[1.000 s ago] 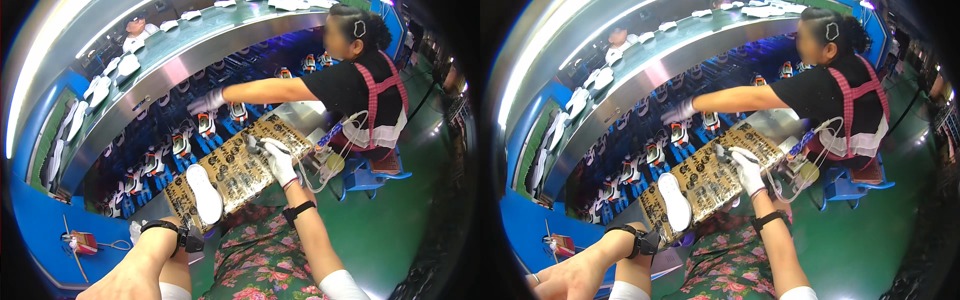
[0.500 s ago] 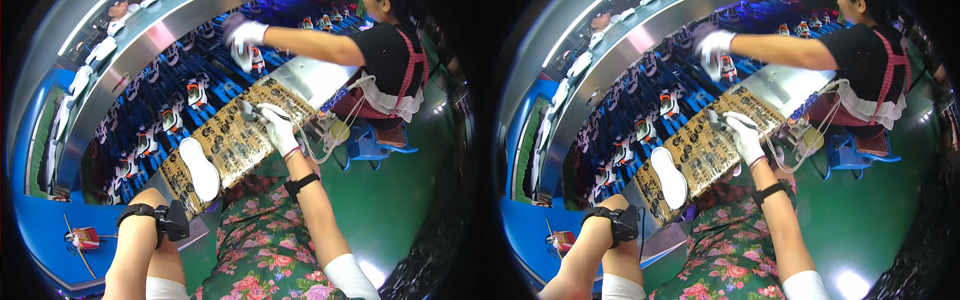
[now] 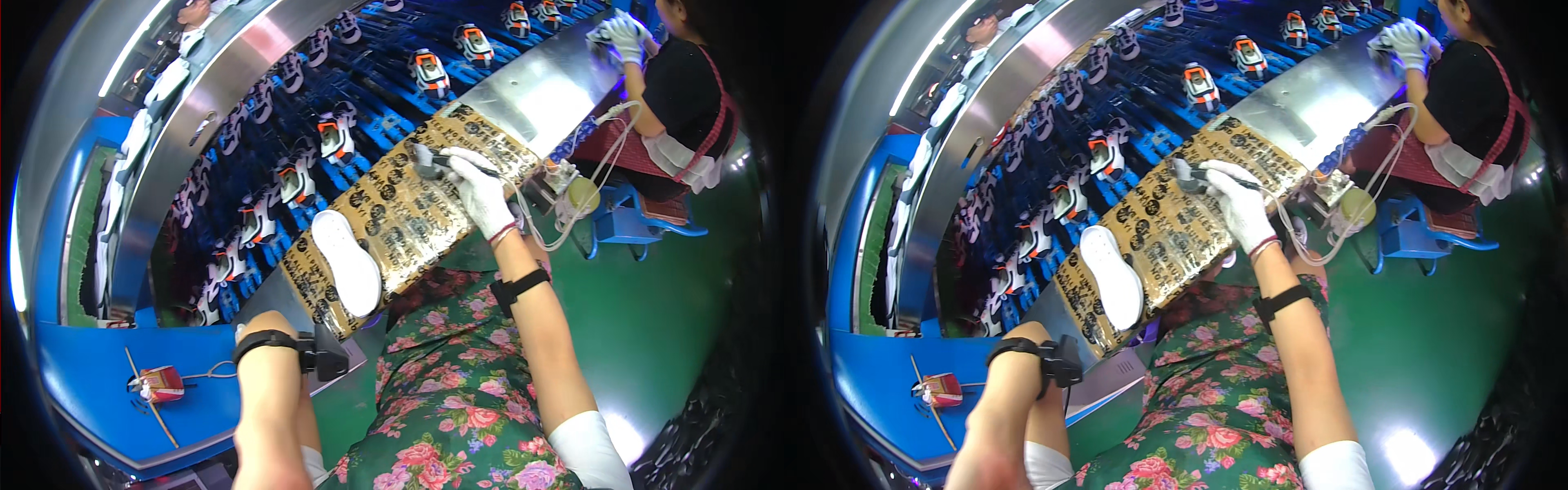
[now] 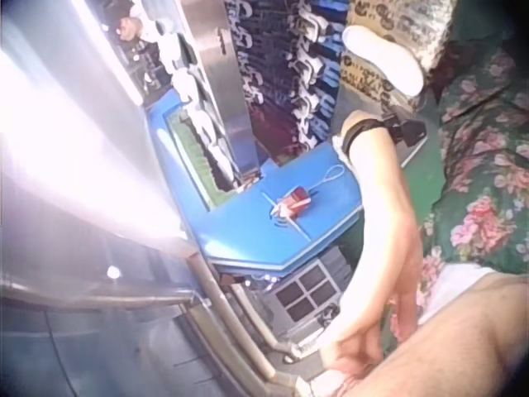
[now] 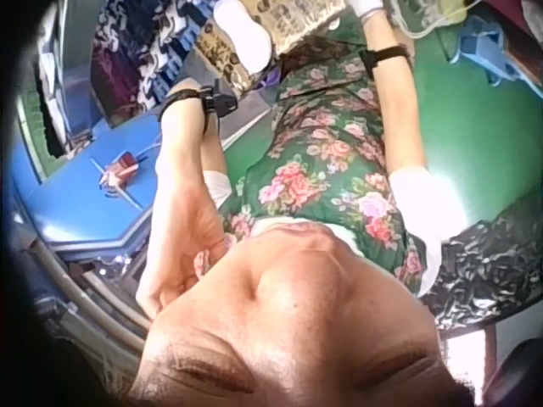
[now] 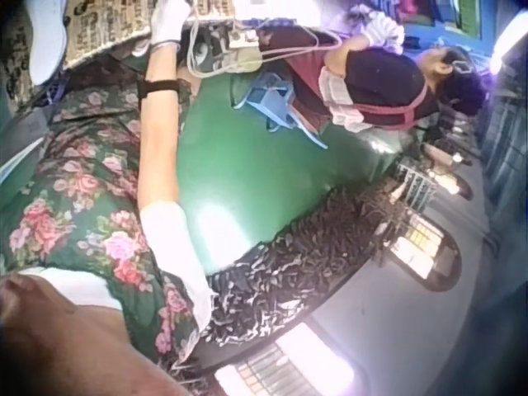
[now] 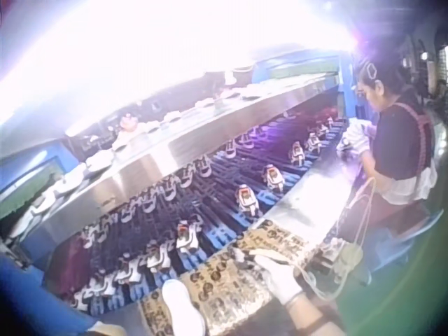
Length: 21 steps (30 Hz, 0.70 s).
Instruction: Apply adhesive or marking ink to the inside of shoe soles using a brush.
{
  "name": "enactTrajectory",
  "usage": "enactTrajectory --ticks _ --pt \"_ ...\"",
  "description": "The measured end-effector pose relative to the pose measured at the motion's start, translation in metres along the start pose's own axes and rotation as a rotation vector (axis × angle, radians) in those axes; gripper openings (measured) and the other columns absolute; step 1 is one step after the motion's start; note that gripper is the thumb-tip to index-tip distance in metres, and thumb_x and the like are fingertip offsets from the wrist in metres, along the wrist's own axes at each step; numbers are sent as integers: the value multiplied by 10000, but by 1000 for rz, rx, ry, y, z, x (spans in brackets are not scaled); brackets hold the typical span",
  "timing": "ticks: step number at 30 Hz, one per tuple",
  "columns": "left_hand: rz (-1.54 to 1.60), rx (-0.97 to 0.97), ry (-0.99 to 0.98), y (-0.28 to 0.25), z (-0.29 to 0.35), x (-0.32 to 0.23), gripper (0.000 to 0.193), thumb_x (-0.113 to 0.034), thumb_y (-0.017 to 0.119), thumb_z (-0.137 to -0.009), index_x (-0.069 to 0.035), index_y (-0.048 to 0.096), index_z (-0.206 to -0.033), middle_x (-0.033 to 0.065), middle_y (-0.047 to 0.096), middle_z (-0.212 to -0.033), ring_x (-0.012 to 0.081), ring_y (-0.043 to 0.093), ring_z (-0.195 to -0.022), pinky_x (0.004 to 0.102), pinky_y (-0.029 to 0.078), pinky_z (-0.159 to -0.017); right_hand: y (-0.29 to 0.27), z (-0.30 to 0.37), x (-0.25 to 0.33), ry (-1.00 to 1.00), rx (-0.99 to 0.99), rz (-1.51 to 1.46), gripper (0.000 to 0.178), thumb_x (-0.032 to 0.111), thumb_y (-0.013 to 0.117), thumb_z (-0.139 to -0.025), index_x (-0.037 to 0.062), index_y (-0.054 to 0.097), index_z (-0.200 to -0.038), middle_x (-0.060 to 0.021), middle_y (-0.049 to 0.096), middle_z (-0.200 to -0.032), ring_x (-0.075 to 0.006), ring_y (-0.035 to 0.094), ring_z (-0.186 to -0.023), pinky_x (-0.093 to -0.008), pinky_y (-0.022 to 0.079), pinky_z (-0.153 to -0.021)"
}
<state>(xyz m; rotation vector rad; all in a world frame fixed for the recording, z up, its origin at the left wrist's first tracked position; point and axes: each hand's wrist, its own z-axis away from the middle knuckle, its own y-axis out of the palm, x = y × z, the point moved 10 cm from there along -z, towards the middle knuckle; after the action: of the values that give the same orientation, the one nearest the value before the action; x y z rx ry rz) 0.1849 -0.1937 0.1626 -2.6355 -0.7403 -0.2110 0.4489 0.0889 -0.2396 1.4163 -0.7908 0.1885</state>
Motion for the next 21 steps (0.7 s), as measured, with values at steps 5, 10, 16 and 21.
enactTrajectory --ticks 5,10,16,21 --pt "-228 57 90 3 52 -33 372 -253 648 -866 -76 642 -1193 92 604 -1310 251 470 -1267 489 298 -1022 7 1 -6 26 12 -50 198 -1 669 -881 -27 694 -1075 -110 710 -1046 -132 634 -819 -236 510 -721" --pt "-470 555 -1093 13 184 8 424 -238 790 -665 -124 607 -1031 102 565 -973 292 549 -945 475 420 -841 -4 -2 -5 22 -25 -62 202 -15 667 -871 -42 693 -1069 -128 715 -1032 -143 638 -792 -244 511 -701" --pt "-1209 566 -1825 -32 338 -38 855 -335 824 -726 -162 450 -1475 298 168 -1573 514 224 -1413 575 202 -1144 3 -4 -4 30 17 -75 205 -16 667 -873 -32 695 -1075 -127 719 -1049 -146 660 -846 -239 514 -730" --pt "-1210 457 -1940 -44 377 -45 714 -351 793 -786 -298 511 -1440 288 64 -1600 553 215 -1391 584 242 -1135 5 -6 -7 26 42 -92 206 -26 663 -873 -36 692 -1077 -126 717 -1049 -134 652 -835 -232 514 -728"
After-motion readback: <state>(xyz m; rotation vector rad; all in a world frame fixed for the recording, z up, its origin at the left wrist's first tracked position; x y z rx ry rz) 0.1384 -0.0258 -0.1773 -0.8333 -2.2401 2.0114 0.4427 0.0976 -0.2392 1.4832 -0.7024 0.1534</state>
